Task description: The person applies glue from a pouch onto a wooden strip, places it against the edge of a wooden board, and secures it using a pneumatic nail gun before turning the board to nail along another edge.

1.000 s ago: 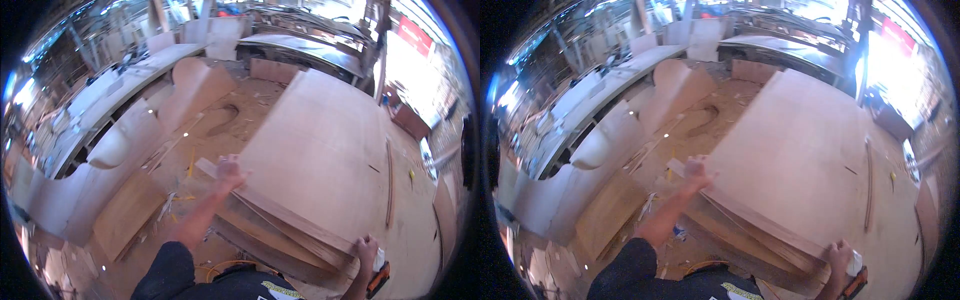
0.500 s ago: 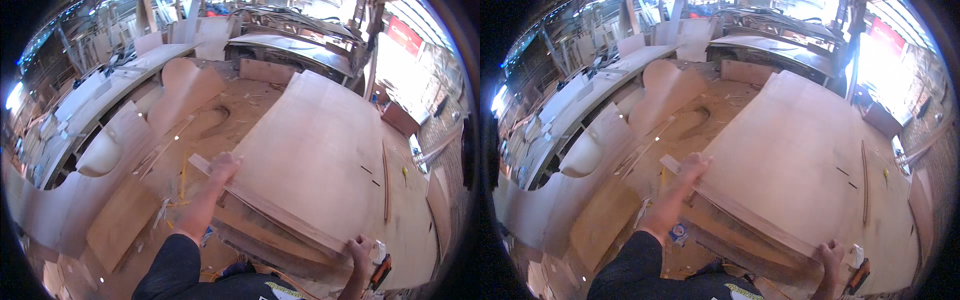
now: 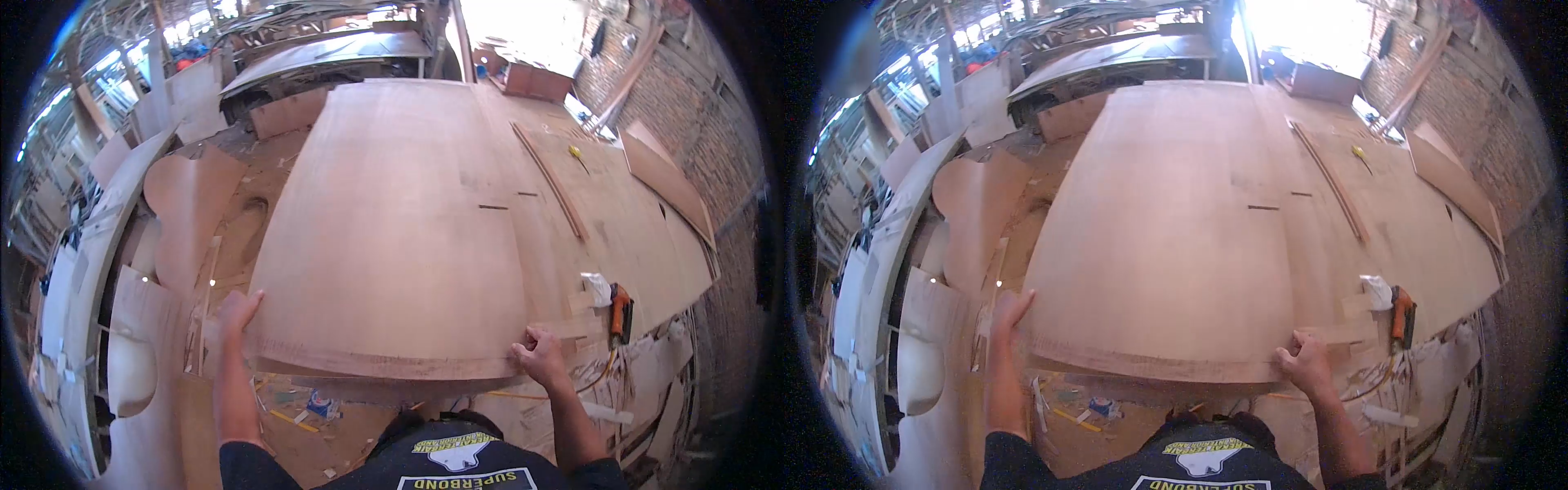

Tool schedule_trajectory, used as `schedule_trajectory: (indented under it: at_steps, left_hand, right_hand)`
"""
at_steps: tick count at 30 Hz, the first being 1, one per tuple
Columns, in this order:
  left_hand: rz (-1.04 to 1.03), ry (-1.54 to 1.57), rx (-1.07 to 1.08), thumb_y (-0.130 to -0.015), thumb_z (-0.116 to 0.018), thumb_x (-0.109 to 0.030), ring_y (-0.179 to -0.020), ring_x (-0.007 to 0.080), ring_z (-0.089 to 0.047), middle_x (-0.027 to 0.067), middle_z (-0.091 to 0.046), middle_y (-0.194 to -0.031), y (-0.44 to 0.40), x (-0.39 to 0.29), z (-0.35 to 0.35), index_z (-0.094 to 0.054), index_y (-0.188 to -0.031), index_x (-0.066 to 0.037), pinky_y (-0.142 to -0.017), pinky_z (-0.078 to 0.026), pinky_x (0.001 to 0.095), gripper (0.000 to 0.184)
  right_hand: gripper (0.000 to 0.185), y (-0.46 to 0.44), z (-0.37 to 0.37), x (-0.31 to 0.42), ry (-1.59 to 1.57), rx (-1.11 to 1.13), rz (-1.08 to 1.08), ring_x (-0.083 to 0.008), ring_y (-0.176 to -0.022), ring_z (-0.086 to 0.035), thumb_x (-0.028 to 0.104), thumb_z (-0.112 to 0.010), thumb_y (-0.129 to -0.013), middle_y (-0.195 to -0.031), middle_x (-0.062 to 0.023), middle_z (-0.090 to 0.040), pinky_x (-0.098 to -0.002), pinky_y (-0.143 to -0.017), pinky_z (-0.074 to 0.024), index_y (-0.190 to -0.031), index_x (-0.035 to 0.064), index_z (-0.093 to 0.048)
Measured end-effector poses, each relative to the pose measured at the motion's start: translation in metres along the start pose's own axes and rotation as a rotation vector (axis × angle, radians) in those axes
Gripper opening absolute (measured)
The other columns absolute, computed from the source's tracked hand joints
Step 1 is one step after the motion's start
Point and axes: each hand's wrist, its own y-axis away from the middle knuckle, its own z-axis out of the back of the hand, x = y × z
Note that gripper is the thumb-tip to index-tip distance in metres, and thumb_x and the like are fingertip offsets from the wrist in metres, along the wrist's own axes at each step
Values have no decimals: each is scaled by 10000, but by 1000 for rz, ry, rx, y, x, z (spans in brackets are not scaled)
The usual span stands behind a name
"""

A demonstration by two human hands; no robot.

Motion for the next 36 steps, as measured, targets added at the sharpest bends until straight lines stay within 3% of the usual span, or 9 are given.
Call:
schedule_trajectory:
  at_steps: [4, 7, 10, 12, 14, 18, 23, 29, 36]
  left_hand:
    - [12, 42, 104, -901, -658, -661, -1079, 451, -709, 290, -741, -1113, 44, 17, 6, -756, -1043, 58, -961, -530, 519, 740]
    - [62, 105, 55, -879, -742, -604, -1093, 439, -693, 275, -736, -1135, 62, 39, -15, -728, -1085, 60, -959, -516, 507, 695]
    - [-164, 42, -635, -888, -803, -487, -1114, 426, -661, 251, -712, -1129, 75, 91, -73, -683, -1189, 47, -968, -496, 487, 625]
    - [-248, 341, -1016, -911, -812, -411, -1079, 391, -635, 213, -677, -1113, 111, 92, -66, -636, -1271, 26, -971, -478, 476, 592]
    - [4, 454, -1253, -953, -780, -410, -943, 318, -612, 126, -633, -967, 176, 82, -69, -653, -1124, 15, -899, -485, 454, 475]
    - [547, 1140, -639, -975, -664, -622, -805, 161, -513, 5, -473, -820, 250, 106, -126, -563, -900, -77, -742, -418, 314, 559]
    - [523, 1760, -49, -965, -613, -696, -864, 194, -612, 71, -638, -910, 307, 9, -119, -640, -1028, -57, -797, -465, 336, 643]
    - [321, 2077, 118, -933, -675, -666, -1141, 250, -636, 115, -693, -1234, 310, -10, -143, -637, -1324, -57, -979, -502, 432, 725]
    - [252, 2291, 46, -965, -702, -475, -1267, 313, -599, 98, -630, -1404, 330, -17, -134, -584, -1404, -56, -1093, -483, 500, 619]
  right_hand:
    - [363, 29, 6, -6, -18, -12, -2, -358, -845, -654, 232, -816, -801, -881, -196, -647, -448, -759, -530, -1007, -47, -709]
    - [368, 46, 7, -8, 58, -49, 5, -346, -832, -654, 193, -822, -813, -897, -186, -640, -440, -749, -530, -1077, -41, -717]
    - [410, 57, 14, -6, -5, -51, -5, -340, -815, -651, 184, -815, -830, -875, -177, -640, -430, -741, -531, -1159, -38, -713]
    - [469, 63, 13, -7, -48, -51, -51, -343, -821, -666, 180, -814, -840, -899, -191, -664, -430, -757, -541, -1237, -36, -687]
    - [542, 66, 10, -14, -97, -55, -83, -349, -831, -683, 188, -807, -856, -922, -206, -687, -435, -779, -549, -1327, -20, -640]
    - [706, 63, 11, -12, -178, 29, -161, -364, -857, -711, 247, -777, -899, -952, -233, -718, -454, -830, -557, -1513, 56, -486]
    - [778, 51, 8, -20, -206, 126, -110, -364, -850, -711, 308, -733, -946, -903, -230, -711, -455, -827, -549, -1619, 174, -367]
    - [775, 54, 17, -33, -222, 227, -84, -307, -761, -664, 312, -732, -959, -839, -192, -675, -421, -776, -541, -1636, 237, -364]
    - [806, 92, 32, -64, -266, 266, -6, -289, -736, -647, 317, -758, -938, -825, -178, -668, -417, -740, -539, -1636, 227, -365]
